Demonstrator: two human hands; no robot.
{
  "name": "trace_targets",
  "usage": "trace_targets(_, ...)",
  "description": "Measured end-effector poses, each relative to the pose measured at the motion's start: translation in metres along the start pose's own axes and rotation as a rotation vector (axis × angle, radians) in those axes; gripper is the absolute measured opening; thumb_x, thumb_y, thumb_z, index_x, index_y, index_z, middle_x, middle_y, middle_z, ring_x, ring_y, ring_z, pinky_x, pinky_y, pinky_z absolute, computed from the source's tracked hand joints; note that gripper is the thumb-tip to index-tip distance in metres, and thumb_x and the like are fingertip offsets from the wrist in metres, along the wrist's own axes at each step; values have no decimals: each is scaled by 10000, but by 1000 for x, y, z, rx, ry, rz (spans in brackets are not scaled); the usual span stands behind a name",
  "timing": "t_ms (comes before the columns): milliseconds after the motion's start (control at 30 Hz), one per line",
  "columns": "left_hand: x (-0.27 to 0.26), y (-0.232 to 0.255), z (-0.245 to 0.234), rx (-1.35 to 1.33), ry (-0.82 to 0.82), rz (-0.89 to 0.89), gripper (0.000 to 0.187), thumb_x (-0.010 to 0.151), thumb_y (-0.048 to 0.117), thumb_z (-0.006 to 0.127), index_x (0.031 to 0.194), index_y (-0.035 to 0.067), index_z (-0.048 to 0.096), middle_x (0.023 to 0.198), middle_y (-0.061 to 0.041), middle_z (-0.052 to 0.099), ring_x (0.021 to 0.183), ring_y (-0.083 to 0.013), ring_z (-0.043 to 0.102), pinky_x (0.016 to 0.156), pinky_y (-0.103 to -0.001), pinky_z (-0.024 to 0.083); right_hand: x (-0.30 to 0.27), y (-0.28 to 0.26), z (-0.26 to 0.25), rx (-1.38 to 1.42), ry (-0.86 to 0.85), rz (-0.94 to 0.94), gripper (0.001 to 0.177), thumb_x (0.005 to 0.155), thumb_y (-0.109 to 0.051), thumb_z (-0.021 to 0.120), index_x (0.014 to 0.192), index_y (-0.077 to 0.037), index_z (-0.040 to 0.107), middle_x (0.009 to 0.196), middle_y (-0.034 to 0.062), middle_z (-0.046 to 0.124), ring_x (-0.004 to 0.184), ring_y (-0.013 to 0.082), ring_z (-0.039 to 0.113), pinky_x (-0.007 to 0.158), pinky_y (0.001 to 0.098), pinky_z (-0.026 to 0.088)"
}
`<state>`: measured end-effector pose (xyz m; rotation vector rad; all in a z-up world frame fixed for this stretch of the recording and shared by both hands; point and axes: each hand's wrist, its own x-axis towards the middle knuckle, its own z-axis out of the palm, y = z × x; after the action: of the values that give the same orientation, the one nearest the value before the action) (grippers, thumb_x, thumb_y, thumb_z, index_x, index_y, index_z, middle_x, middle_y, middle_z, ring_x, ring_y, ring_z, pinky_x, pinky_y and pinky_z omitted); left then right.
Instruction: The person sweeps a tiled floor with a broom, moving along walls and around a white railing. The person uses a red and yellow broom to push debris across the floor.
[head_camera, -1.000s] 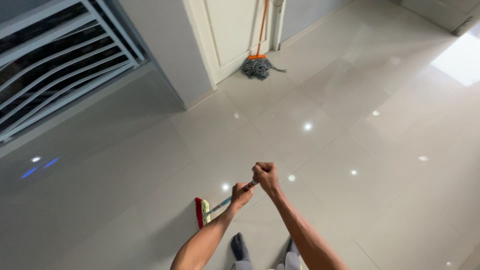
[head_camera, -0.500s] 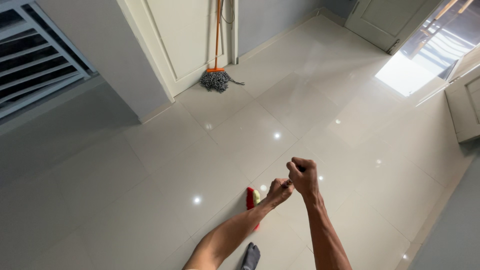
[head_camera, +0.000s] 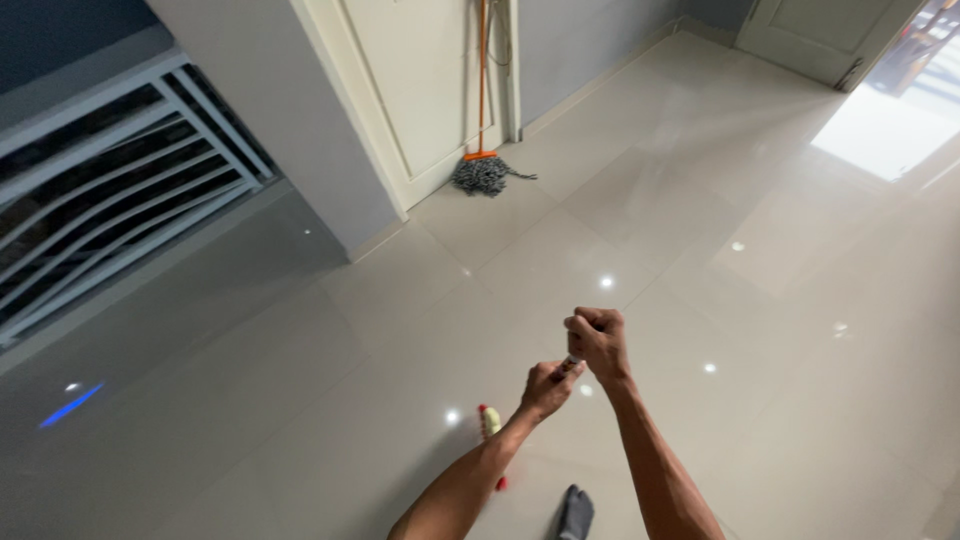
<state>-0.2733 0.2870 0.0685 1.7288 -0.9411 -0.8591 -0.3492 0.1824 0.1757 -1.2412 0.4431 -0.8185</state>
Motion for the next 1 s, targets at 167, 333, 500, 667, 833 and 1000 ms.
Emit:
trace_targets(167,-82,-100,-90,105,140,-63,440,934,408,666,714,34,588,543,-38,505,541,-123,476,525,-379,422,-48,96,90,131,-82,126,401,891,42,548,538,-75,395,511,-24,401,429,64,361,385,273,276)
trace_targets(333,-156,-185,-145,252,336,-287,438,916,383,676,698,21,563,566,-93,576,524,-198,523,542,-427,435,-111,157,170,195,-121,304,380,889,42,547,545,-53,416,529,-13,414,454,78,385,421,284,290)
trace_targets(500,-195,-203,-154,258,376,-432,403,898,335,656,662,35,524,543,-73,576,507,-197,546,522,-427,426,-153,168,188,220,-168,348,417,919,15,538,581,-105,325,565,-37,375,490,60,370,451,275,302)
trace_targets(667,-177,-187,-107,102,293,-388,493,936,414,663,648,53,491,531,-13,485,506,-137,466,496,-396,386,-140,155,147,108,-168,364,409,894,30,546,552,-82,352,543,-26,384,473,72,374,435,283,298)
trace_targets(833,-110,-127,-12,-23,243,-217,519,945,417,669,629,59,468,520,6,434,506,-115,417,478,-363,345,-97,115,44,-29,-32,273,360,863,46,547,524,-50,471,503,-10,432,435,81,389,408,288,300)
trace_targets(1000,-38,-29,89,-182,102,-177,455,946,393,631,636,100,473,529,52,408,505,-96,399,480,-334,318,-54,37,-71,-118,44,137,369,848,53,523,508,-60,433,499,-27,418,435,54,367,384,268,264)
